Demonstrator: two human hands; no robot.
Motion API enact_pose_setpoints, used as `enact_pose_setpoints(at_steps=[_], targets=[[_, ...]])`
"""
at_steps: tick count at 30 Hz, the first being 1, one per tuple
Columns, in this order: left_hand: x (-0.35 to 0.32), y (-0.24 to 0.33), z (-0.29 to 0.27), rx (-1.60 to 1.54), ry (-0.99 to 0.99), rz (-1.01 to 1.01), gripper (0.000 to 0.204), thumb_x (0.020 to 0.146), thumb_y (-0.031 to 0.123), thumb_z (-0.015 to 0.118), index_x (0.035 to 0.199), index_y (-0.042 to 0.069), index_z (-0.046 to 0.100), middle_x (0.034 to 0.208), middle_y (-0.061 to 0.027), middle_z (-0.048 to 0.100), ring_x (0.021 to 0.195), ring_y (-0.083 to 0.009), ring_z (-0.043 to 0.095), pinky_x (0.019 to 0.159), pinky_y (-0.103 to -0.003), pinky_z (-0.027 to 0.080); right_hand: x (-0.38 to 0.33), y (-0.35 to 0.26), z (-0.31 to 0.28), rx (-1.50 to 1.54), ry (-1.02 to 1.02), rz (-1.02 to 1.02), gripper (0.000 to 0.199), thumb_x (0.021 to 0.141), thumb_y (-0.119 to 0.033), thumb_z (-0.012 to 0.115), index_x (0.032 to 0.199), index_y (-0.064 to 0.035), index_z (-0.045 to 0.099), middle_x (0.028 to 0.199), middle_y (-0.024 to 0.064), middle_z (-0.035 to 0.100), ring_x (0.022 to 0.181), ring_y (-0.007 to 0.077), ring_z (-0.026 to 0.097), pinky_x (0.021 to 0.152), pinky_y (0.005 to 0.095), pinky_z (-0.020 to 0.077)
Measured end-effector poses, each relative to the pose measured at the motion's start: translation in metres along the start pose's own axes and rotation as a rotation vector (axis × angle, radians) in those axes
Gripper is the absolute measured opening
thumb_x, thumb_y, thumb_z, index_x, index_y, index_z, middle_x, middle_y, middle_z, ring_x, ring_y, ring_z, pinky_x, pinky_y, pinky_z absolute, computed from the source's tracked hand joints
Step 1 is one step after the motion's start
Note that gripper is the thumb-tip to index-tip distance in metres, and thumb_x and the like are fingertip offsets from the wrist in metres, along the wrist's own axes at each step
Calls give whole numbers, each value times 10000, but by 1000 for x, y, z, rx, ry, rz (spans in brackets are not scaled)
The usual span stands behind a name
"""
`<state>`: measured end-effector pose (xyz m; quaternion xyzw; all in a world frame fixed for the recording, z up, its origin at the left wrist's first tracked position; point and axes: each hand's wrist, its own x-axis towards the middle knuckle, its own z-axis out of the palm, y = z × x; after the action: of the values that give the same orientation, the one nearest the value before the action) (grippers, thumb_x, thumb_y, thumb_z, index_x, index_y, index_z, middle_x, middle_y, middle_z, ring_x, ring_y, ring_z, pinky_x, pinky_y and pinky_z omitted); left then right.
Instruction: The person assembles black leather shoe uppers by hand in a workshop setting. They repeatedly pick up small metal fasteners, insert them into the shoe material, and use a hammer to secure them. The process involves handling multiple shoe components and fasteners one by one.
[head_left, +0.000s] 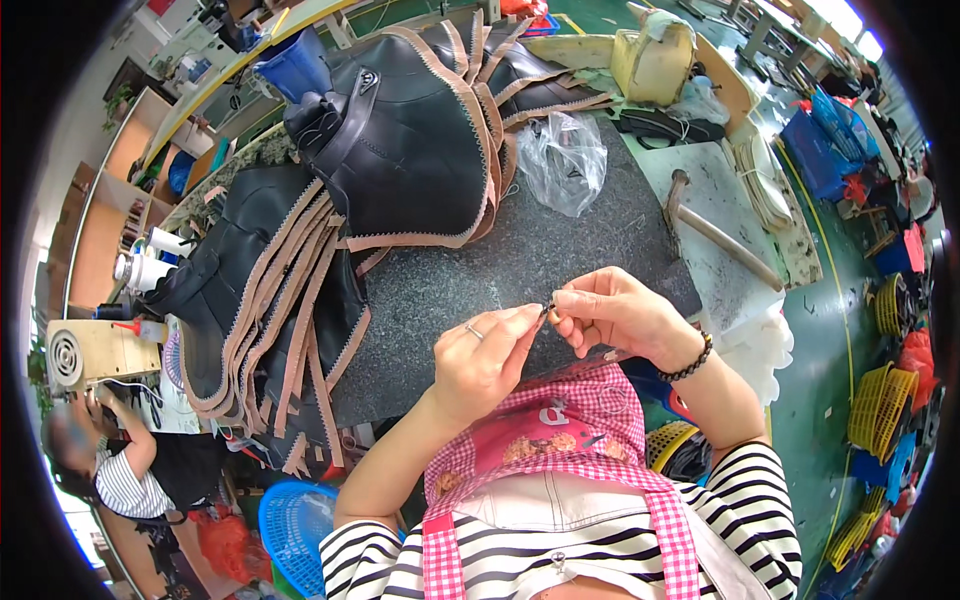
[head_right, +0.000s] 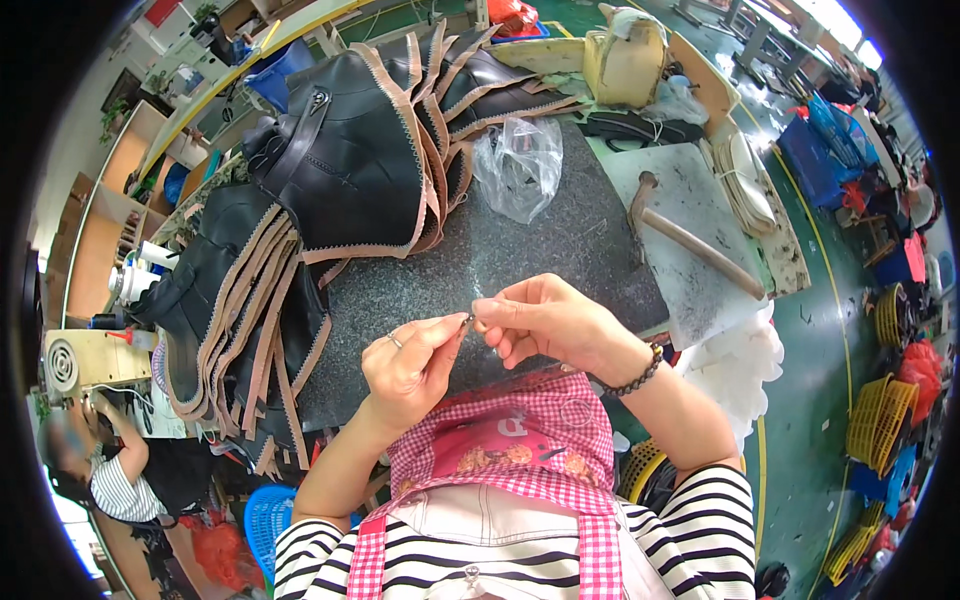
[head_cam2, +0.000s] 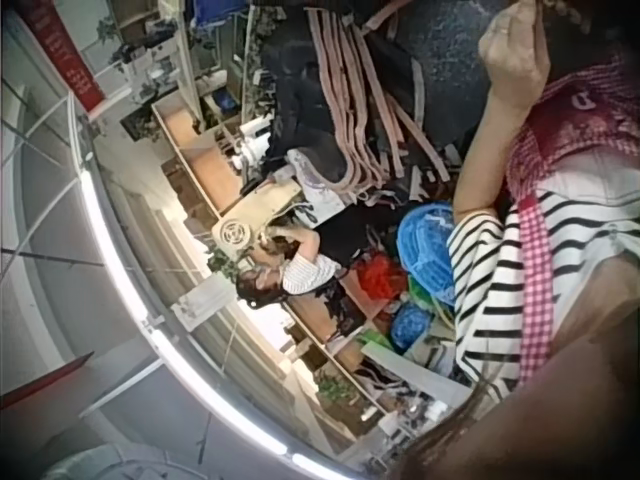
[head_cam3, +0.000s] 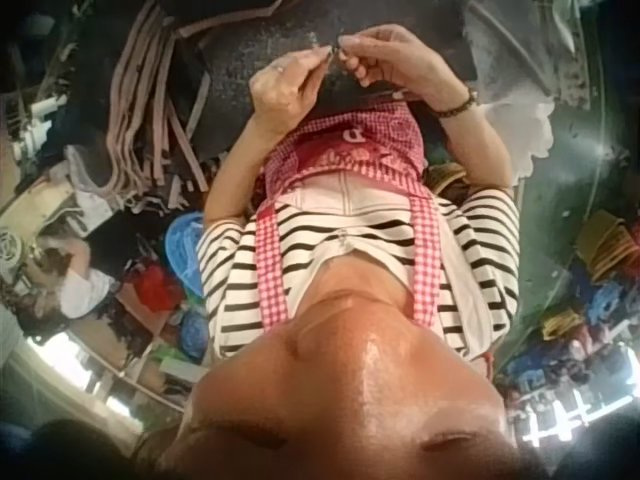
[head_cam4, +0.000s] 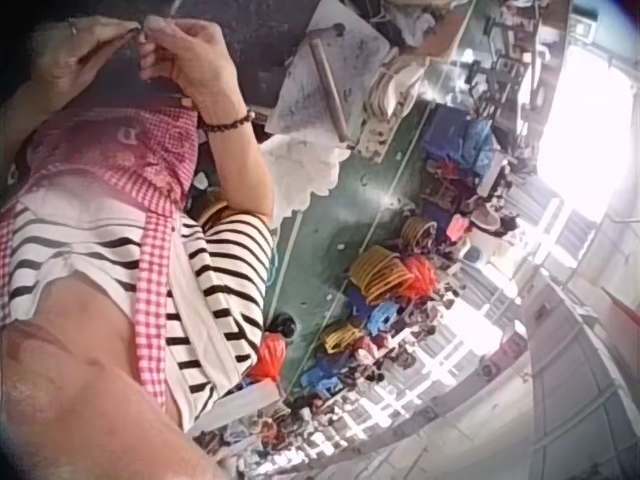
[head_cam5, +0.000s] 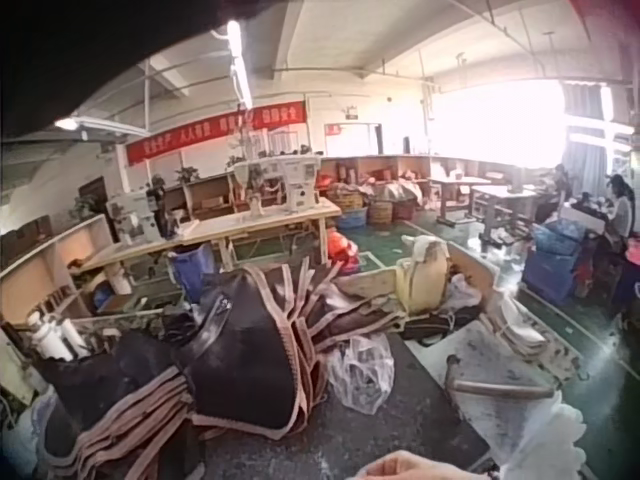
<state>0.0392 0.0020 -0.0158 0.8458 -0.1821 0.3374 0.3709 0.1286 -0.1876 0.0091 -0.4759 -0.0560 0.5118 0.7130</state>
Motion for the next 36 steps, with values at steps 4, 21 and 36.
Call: enact_pose_setpoints(at_steps=[4, 21, 36], targets=[[-6, 2, 3, -48, -9, -101, 151, 779, -13, 734, 916, 17, 678, 827, -146, 711, 706, -252, 709, 590, -300, 554, 1, 4, -6, 43, 8, 77, 219, 887, -215, 706, 900, 2, 673, 740, 13, 653, 610, 87, 637, 577, 209, 539], [-10, 5, 7, -1103, 17, -1112, 146, 955, 74, 589, 1070, -6, 549, 1028, -172, 687, 927, -219, 698, 824, -325, 589, -5, 36, 15, -773, 340, -636, 253, 827, -104, 755, 1021, -6, 625, 880, 46, 653, 809, 114, 641, 696, 260, 555], [-25, 16, 8, -921, -33, -989, 104, 976, 75, 556, 1015, -21, 544, 987, -178, 698, 895, -186, 695, 818, -321, 589, -4, 43, 11, -1355, 296, -1006, 145, 759, -46, 713, 902, -49, 691, 877, 74, 632, 760, 244, 649, 641, 327, 533]])
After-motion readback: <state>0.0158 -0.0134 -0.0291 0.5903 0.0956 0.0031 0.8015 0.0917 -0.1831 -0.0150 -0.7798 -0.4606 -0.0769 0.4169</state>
